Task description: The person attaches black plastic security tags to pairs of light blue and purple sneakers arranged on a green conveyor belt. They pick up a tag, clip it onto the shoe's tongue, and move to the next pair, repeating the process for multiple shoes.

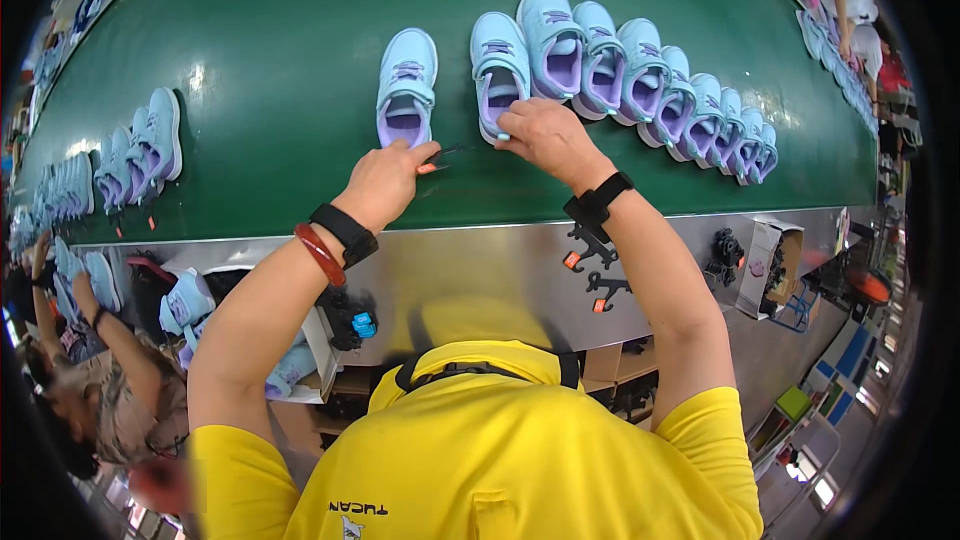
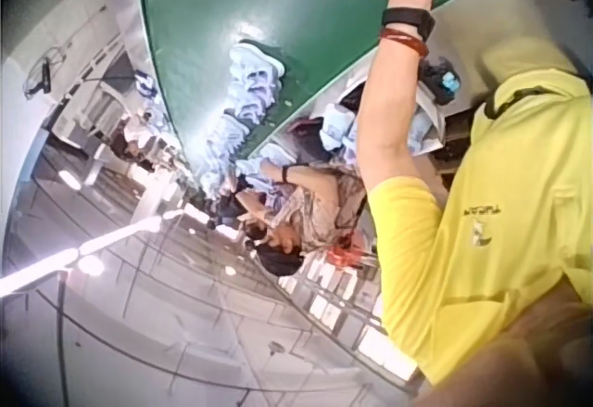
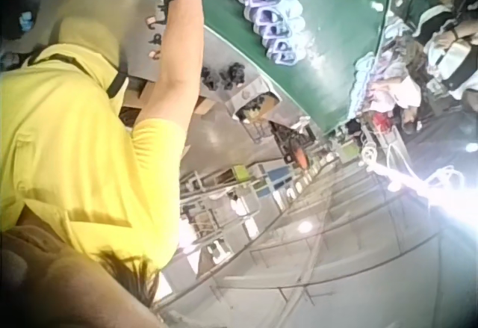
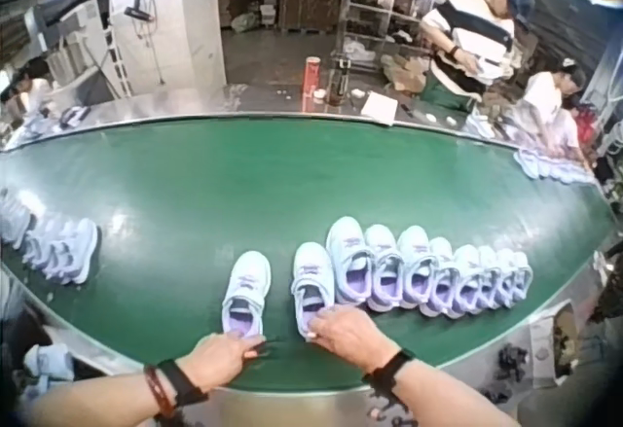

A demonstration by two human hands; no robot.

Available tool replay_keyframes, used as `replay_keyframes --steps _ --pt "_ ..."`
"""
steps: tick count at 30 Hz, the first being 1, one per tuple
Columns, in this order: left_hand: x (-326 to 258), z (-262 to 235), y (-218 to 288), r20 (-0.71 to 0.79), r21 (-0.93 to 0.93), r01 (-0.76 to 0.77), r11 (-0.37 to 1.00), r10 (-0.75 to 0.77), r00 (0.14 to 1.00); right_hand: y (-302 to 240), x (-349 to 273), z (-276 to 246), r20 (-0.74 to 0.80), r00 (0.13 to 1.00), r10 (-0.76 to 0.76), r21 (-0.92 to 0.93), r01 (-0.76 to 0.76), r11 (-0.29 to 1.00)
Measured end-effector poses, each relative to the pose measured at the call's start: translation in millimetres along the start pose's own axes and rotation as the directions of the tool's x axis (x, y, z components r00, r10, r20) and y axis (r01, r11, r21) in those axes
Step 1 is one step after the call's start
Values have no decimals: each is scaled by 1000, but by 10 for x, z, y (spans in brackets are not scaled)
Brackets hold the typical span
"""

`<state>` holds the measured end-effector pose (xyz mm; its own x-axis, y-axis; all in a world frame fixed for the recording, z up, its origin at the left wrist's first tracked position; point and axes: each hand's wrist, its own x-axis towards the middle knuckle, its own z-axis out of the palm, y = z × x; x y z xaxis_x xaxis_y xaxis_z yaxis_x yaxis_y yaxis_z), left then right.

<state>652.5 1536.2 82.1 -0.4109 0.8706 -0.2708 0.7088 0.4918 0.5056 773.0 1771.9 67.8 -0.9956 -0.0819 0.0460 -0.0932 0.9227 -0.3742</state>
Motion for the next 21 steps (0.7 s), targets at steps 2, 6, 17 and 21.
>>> replay_keyframes --steps 2,6,17,21 --pt "15 -31 27 18 -5 42 999 -42 999 -168 72 4 -23 997 -75 -83 73 994" --pt "-6 18 -5 -44 -26 9 1000 -10 999 -334 176 9 -16 997 -77 -160 74 984" --pt "-228 -53 -328 -252 -331 -174 927 91 964 -467 423 143 -61 998 -17 115 24 993" --pt "-365 -238 -444 -59 -145 -57 988 49 997 -502 248 79 -217 973 83 542 50 839"
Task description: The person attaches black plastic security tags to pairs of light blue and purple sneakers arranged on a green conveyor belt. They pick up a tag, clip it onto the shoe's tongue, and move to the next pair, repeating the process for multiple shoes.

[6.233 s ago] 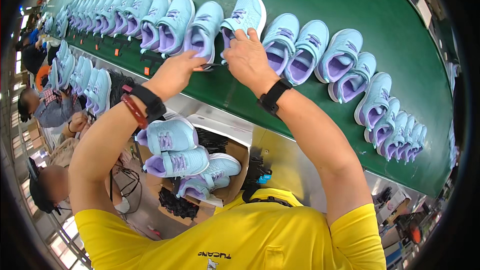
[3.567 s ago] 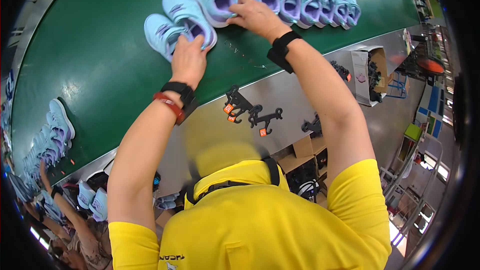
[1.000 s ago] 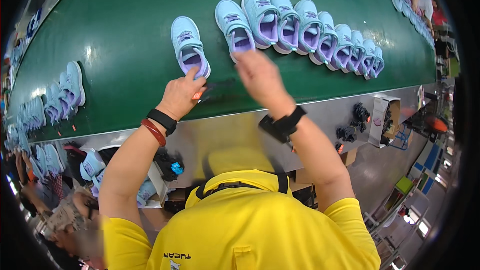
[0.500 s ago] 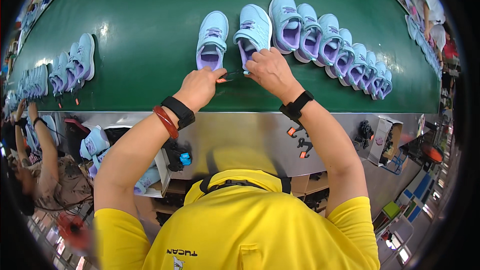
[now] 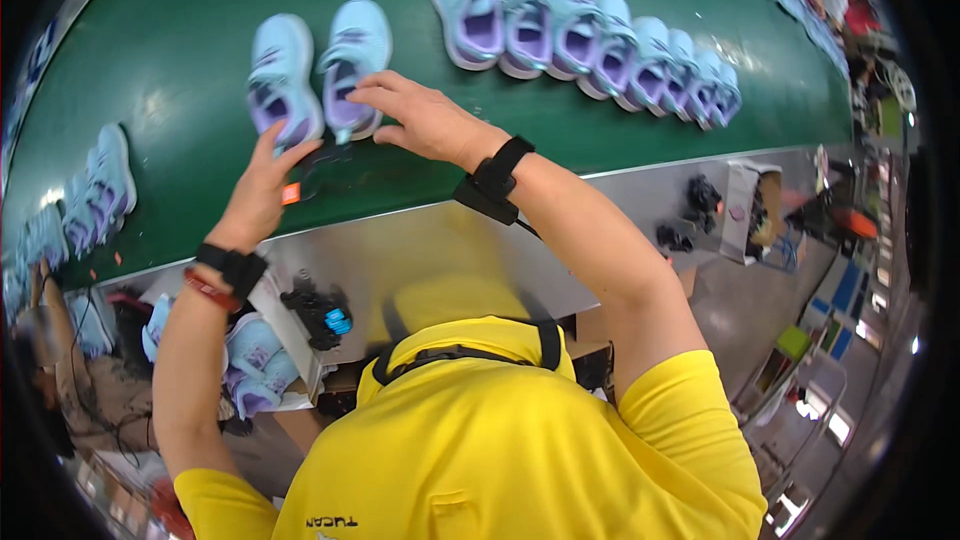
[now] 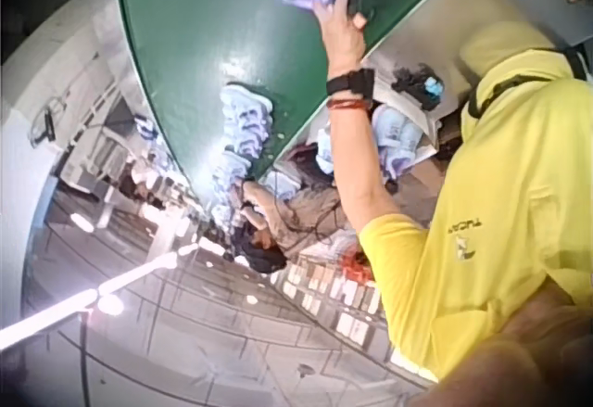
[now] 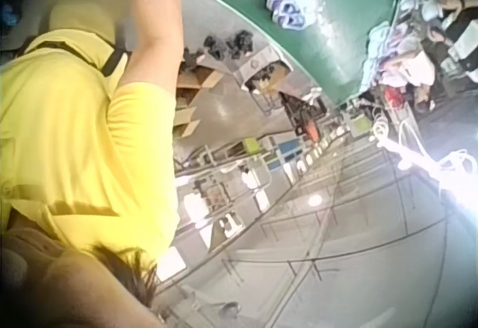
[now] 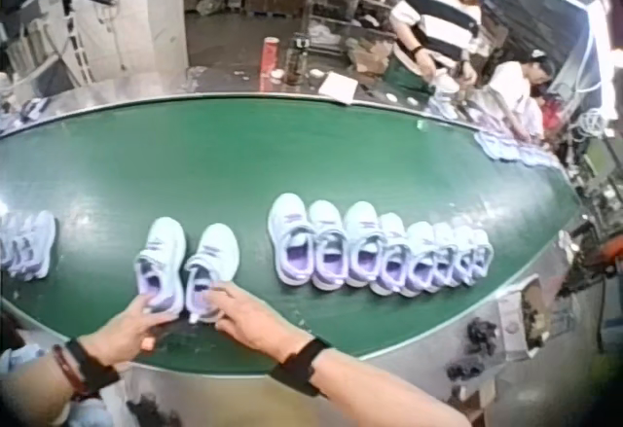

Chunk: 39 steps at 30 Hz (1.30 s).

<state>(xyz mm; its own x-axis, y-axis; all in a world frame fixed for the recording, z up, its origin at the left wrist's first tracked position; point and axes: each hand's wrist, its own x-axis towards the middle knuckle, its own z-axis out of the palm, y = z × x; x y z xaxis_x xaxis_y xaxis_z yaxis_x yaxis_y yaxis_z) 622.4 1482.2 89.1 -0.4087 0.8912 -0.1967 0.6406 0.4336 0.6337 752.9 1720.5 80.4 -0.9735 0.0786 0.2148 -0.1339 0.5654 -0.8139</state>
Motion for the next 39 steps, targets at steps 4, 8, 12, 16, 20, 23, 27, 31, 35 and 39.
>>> replay_keyframes --steps 4,8,12,16,20,23,27,31,35,39 --pt "-187 -245 -52 -72 282 56 958 -37 997 146 -630 -655 66 938 341 -179 -325 929" --pt "220 -234 271 -226 290 -135 947 204 953 230 -1603 -1180 135 892 432 -522 -306 796" --pt "1017 279 1001 -146 165 -211 964 235 961 316 -1972 -1137 222 808 546 -534 -368 761" --pt "1664 624 1178 -139 188 -289 939 317 938 496 -2053 -1077 90 861 501 -305 -455 837" --pt "1942 881 957 -31 98 -187 977 191 981 386 -1616 -995 5 656 755 127 -749 650" --pt "1901 904 957 -58 92 -210 973 216 975 200 -1138 -859 43 513 857 579 -712 397" --pt "1716 953 999 -73 87 -219 972 226 971 206 -884 -636 72 544 836 668 -649 365" --pt "1643 963 1011 -98 97 -209 973 218 971 193 -874 -474 158 541 826 679 -667 306" --pt "1665 978 970 -126 148 -257 955 276 953 209 -884 -375 179 552 815 700 -653 289" --pt "1677 970 963 -123 157 -234 960 254 959 205 -828 -389 59 550 833 664 -645 379"
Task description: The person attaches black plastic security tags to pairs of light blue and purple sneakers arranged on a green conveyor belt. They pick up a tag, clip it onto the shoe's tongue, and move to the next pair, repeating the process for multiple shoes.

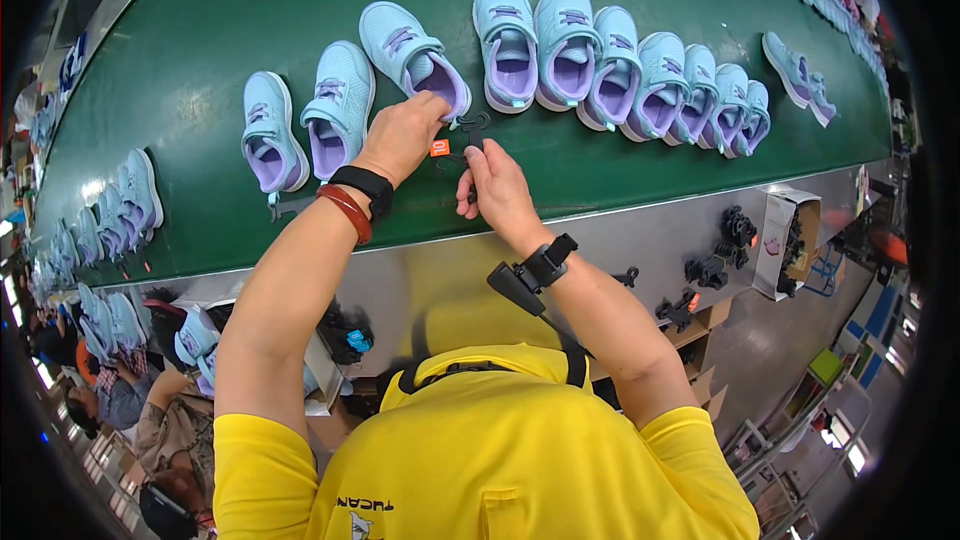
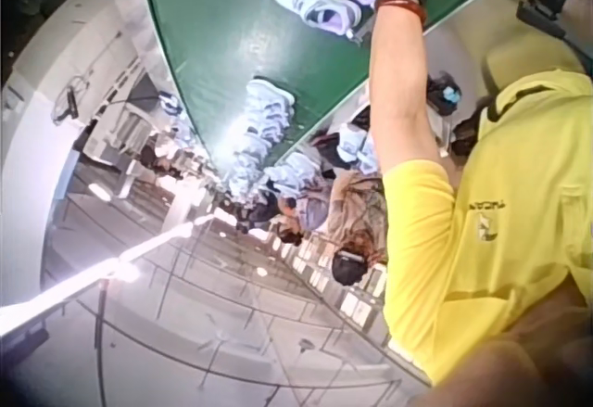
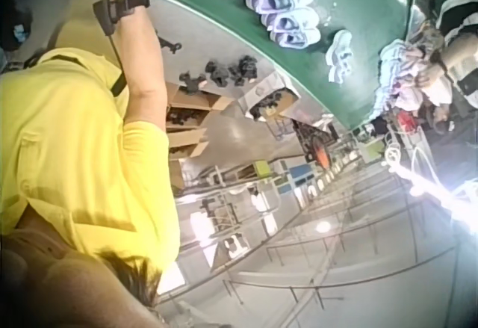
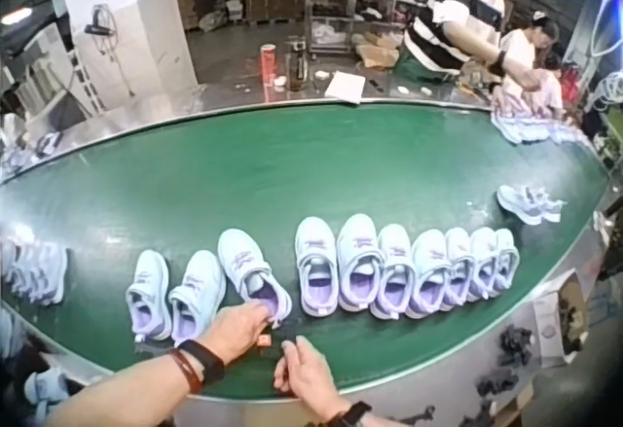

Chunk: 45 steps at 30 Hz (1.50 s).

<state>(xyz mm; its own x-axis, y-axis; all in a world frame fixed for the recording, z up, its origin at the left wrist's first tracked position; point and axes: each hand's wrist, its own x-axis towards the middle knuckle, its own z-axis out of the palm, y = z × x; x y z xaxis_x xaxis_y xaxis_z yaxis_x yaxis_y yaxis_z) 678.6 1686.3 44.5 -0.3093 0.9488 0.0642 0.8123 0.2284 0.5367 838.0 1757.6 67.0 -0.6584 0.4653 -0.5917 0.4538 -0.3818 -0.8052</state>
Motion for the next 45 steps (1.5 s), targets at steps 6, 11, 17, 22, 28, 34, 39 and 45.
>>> replay_keyframes --steps 6,11,17,22,28,34,39,45 --pt "-21 -38 -45 54 28 5 1000 -7 999 -146 -29 -64 41 998 54 -289 -40 957" --pt "-124 -136 -114 37 24 -14 1000 13 999 -297 116 -145 282 933 223 -294 -138 946" --pt "-202 -235 -109 91 33 5 999 -8 996 -215 41 -14 302 927 221 -249 -146 957" --pt "-319 -193 -123 -53 -2 42 999 -42 998 -265 240 -157 465 849 249 -306 -110 946" --pt "-316 -234 -185 88 49 8 999 -13 996 -50 56 112 520 822 232 -283 -91 955" --pt "-343 -376 218 212 107 -56 993 33 977 -541 253 -210 504 813 290 -493 -4 870" --pt "-480 -280 136 150 114 -13 993 -4 989 -696 398 -506 378 627 -681 -724 659 205" --pt "-517 -314 276 141 61 228 972 -235 962 -598 707 -929 647 631 -428 -748 635 -195"
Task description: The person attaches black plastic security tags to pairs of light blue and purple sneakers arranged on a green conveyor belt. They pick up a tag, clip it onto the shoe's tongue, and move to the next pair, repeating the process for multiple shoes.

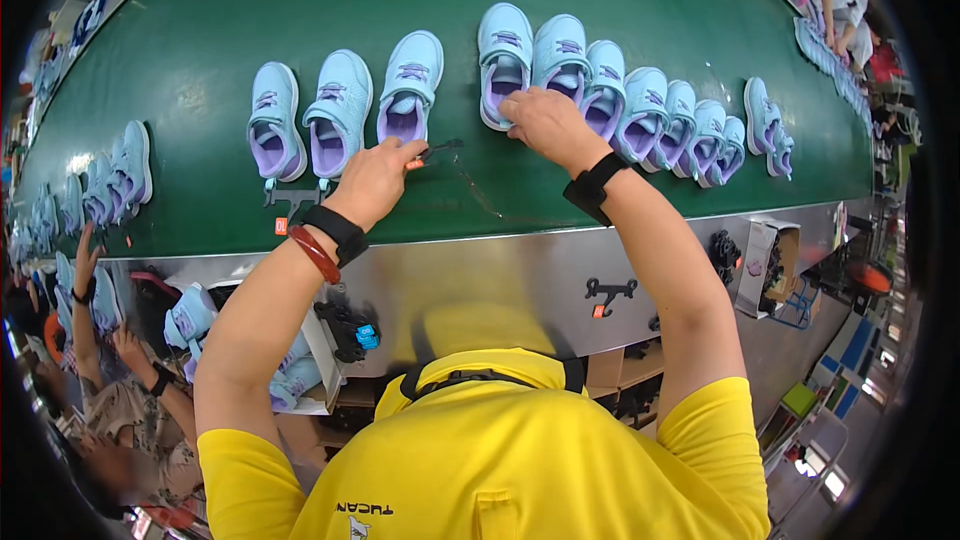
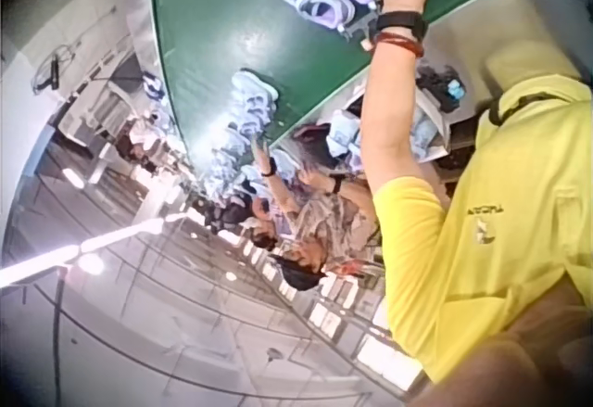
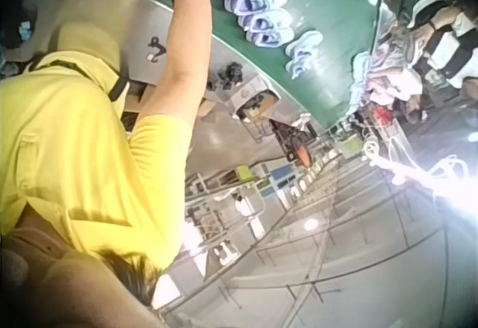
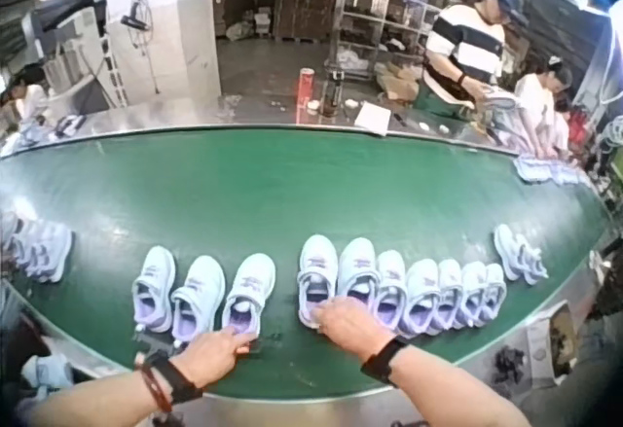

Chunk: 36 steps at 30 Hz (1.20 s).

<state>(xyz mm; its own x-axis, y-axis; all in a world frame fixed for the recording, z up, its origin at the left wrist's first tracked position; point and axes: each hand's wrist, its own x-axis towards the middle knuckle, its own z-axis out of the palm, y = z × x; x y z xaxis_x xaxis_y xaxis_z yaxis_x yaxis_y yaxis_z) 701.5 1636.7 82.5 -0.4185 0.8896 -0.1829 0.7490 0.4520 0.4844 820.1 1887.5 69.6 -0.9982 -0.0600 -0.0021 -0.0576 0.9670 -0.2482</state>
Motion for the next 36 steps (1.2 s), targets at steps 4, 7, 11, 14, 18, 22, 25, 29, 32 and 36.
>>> replay_keyframes --steps 4,7,11,14,18,22,25,29,32,36 --pt "41 70 -31 -12 -49 4 999 -5 1000 -272 68 -108 -26 992 -126 -25 126 992" --pt "32 96 -19 -18 -41 15 999 -16 1000 -338 105 -90 -24 987 -158 -88 155 984" --pt "35 90 -11 -15 -49 44 998 -45 999 -396 169 -92 -57 982 -183 -71 179 981" --pt "37 83 17 3 -64 77 995 -77 997 -437 191 -63 -24 978 -206 -120 202 972" --pt "-18 91 6 -122 -195 -24 980 1 993 -464 194 -28 -61 987 -147 -107 140 984" --pt "-140 28 -154 -47 -379 -51 924 36 998 -363 36 58 -193 981 -26 395 102 913" --pt "-208 -104 11 64 -86 -19 996 25 998 -244 -514 -314 -178 978 109 580 15 814" --pt "-171 -204 141 -183 79 -121 990 133 974 88 -1768 -434 330 922 203 335 -315 888" --pt "223 -136 755 -144 16 -328 945 327 934 -58 -2489 -515 300 919 257 93 -297 950" --pt "787 204 1226 -50 43 -328 944 329 943 -44 -2845 -384 302 905 301 -55 -298 953"
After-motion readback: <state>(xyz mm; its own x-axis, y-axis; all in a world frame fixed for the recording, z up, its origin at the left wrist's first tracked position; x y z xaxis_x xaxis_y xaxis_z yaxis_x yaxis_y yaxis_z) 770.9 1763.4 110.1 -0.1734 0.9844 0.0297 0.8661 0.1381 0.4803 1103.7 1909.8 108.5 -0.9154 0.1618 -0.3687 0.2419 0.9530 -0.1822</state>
